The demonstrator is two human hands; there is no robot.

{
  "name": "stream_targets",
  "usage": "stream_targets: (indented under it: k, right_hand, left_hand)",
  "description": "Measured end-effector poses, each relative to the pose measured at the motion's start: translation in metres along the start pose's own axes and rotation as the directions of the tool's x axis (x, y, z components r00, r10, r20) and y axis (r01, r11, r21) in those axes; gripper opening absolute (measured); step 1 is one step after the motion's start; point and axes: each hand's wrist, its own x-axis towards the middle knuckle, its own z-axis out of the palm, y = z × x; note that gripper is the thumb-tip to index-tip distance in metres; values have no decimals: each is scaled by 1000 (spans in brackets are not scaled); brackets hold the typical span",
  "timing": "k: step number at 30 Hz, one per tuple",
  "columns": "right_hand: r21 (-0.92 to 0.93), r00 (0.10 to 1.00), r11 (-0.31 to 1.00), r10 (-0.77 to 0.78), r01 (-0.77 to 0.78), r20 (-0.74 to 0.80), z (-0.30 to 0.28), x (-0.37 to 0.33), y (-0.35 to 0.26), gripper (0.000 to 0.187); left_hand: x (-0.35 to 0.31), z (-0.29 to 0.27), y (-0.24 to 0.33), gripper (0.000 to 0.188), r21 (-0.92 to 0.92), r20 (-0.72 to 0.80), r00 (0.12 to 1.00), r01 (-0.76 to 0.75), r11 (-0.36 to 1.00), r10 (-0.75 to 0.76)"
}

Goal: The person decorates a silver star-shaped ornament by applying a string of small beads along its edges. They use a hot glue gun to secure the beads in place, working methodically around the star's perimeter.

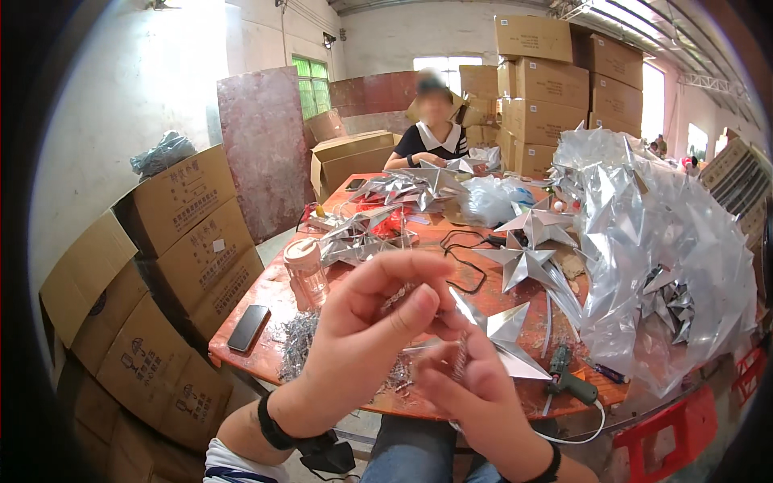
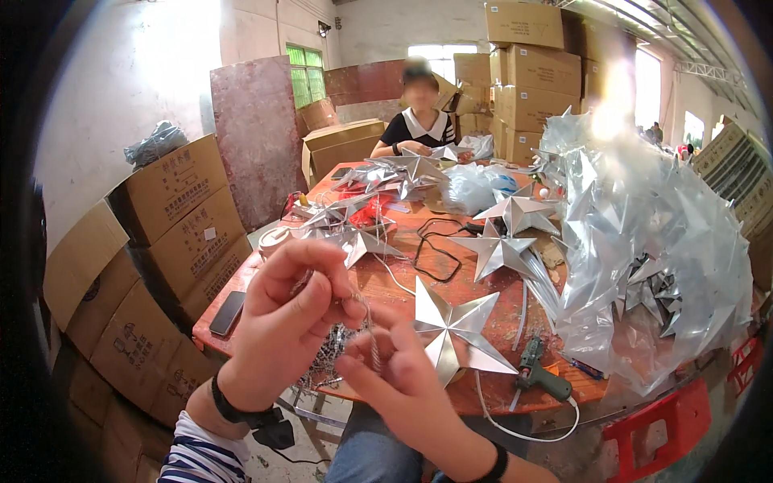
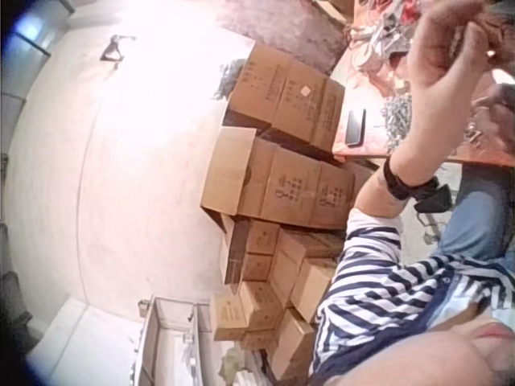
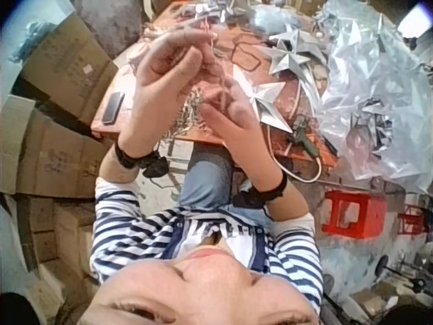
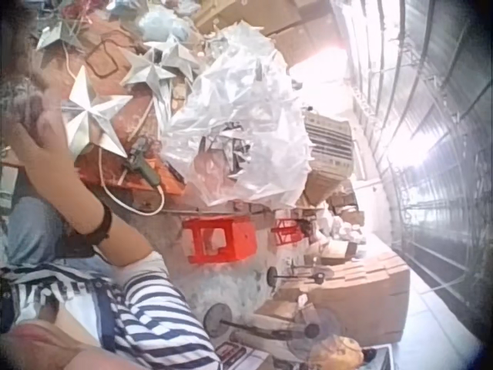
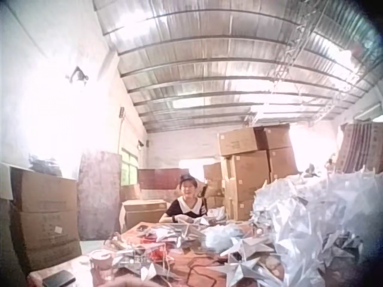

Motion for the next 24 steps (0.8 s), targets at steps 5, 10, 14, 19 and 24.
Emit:
stream_targets:
  k: [5, 10, 14, 19, 24]
  right_hand:
    - [-178, 983, 983, 2, -35, -183, -26, -36, -16, 17]
    - [-257, 924, 966, -105, 8, -367, -54, -60, -30, 20]
    - [-335, 937, 942, -94, -26, -337, -76, -69, -49, 23]
    - [-569, 927, 822, -204, -12, -315, -94, -71, -55, 22]
    - [-648, 926, 752, -152, -119, -346, -118, -70, -57, 19]
  left_hand:
    - [-4, -11, -15, 22, -59, 118, 993, 19, 998, -12]
    - [7, -2, -36, 18, 182, 107, 987, 100, 978, -121]
    - [10, -12, -55, 17, 483, 243, 943, 87, 871, -229]
    - [20, -16, -68, 14, 717, 422, 857, -117, 687, -294]
    - [33, -12, -80, 11, 718, 452, 840, -145, 681, -298]
